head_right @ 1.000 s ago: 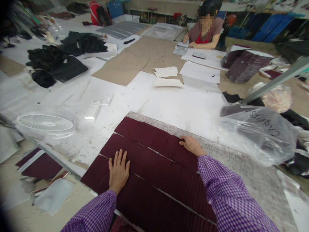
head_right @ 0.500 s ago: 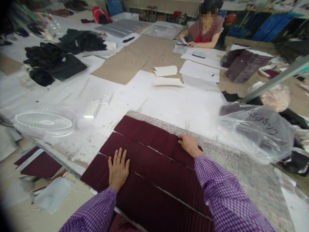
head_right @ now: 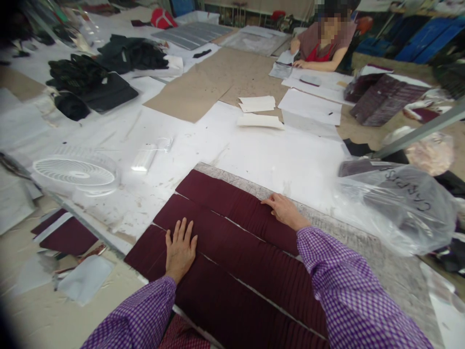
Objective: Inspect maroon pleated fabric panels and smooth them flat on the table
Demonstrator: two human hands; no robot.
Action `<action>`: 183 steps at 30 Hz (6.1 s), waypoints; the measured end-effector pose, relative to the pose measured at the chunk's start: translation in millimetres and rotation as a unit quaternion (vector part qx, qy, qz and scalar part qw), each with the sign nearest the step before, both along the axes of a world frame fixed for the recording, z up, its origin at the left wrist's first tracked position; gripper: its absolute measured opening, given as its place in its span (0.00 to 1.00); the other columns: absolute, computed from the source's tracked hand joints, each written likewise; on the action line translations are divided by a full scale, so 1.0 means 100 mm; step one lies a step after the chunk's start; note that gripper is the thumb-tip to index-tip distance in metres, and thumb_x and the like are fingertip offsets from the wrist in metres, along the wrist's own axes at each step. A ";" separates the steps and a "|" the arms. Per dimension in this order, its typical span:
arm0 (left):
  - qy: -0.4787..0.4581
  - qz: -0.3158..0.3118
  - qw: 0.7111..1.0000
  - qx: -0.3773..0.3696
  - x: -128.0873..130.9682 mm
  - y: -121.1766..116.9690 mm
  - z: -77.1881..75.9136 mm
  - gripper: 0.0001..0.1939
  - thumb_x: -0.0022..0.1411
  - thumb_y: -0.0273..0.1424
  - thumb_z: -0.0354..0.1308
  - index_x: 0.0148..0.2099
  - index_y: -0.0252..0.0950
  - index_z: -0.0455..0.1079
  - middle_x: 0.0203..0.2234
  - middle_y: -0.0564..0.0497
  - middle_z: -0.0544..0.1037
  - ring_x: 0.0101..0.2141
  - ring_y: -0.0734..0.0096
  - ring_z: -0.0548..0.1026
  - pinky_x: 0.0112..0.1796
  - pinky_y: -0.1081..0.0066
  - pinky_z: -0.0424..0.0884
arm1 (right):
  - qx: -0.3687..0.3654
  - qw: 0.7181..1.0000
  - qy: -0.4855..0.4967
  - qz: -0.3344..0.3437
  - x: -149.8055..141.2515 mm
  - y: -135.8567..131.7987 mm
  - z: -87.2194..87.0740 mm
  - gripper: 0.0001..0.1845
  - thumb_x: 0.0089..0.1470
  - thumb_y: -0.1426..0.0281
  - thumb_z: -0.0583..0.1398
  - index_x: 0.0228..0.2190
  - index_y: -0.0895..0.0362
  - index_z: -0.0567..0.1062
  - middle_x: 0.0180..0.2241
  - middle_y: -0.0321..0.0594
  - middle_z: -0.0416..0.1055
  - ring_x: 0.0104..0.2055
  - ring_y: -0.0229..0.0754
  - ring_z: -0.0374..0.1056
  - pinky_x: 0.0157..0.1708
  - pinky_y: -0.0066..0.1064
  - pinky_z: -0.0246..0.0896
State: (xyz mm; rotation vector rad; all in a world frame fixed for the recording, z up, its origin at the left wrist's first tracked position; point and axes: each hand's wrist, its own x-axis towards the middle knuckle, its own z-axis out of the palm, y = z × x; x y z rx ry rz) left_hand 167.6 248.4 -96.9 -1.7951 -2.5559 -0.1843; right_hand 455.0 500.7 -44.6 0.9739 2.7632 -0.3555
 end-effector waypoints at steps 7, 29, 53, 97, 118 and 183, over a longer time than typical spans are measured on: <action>0.002 0.000 1.000 -0.003 0.00 0.00 0.00 0.26 0.66 0.35 0.43 0.64 0.34 0.52 0.64 0.40 0.53 0.64 0.52 0.48 0.59 0.43 0.47 | -0.034 0.995 -0.071 0.058 -0.16 0.22 0.09 0.20 0.51 0.74 0.62 0.47 0.56 0.68 0.43 0.42 0.66 0.43 0.46 0.64 0.41 0.39 0.62; -0.012 0.002 1.000 -0.002 0.00 0.00 0.01 0.26 0.66 0.35 0.43 0.65 0.35 0.51 0.65 0.41 0.52 0.64 0.53 0.47 0.60 0.43 0.45 | -0.048 0.996 -0.010 0.071 -0.01 0.10 0.12 0.04 0.56 0.72 0.58 0.29 0.58 0.71 0.31 0.35 0.69 0.38 0.42 0.65 0.41 0.38 0.60; -0.018 0.003 1.000 0.003 0.00 0.00 0.04 0.26 0.66 0.35 0.43 0.64 0.34 0.52 0.64 0.40 0.53 0.64 0.52 0.48 0.59 0.42 0.46 | -0.059 0.998 0.008 0.003 0.14 0.07 -0.09 0.08 0.57 0.67 0.58 0.37 0.59 0.71 0.36 0.39 0.70 0.41 0.44 0.66 0.44 0.42 0.61; -0.022 0.004 1.000 0.009 0.00 0.01 0.02 0.26 0.66 0.35 0.43 0.64 0.35 0.52 0.64 0.41 0.53 0.64 0.53 0.47 0.59 0.42 0.46 | -0.142 0.986 -0.066 -0.061 0.39 0.19 0.01 0.12 0.59 0.63 0.56 0.31 0.58 0.73 0.29 0.35 0.72 0.31 0.38 0.68 0.35 0.35 0.64; -0.010 0.003 1.000 -0.004 -0.01 0.02 0.03 0.26 0.66 0.35 0.43 0.64 0.34 0.53 0.64 0.40 0.54 0.64 0.52 0.48 0.59 0.42 0.46 | -0.052 0.997 -0.052 0.036 -0.01 0.09 0.20 0.38 0.42 0.84 0.59 0.54 0.47 0.62 0.47 0.43 0.61 0.45 0.46 0.65 0.43 0.34 0.62; -0.022 0.005 1.000 -0.005 0.00 0.01 0.03 0.26 0.66 0.35 0.43 0.64 0.34 0.52 0.64 0.41 0.53 0.64 0.53 0.47 0.59 0.42 0.45 | -0.178 0.970 -0.147 -0.080 0.34 0.26 0.01 0.14 0.59 0.61 0.57 0.34 0.58 0.74 0.30 0.36 0.73 0.32 0.39 0.70 0.35 0.35 0.66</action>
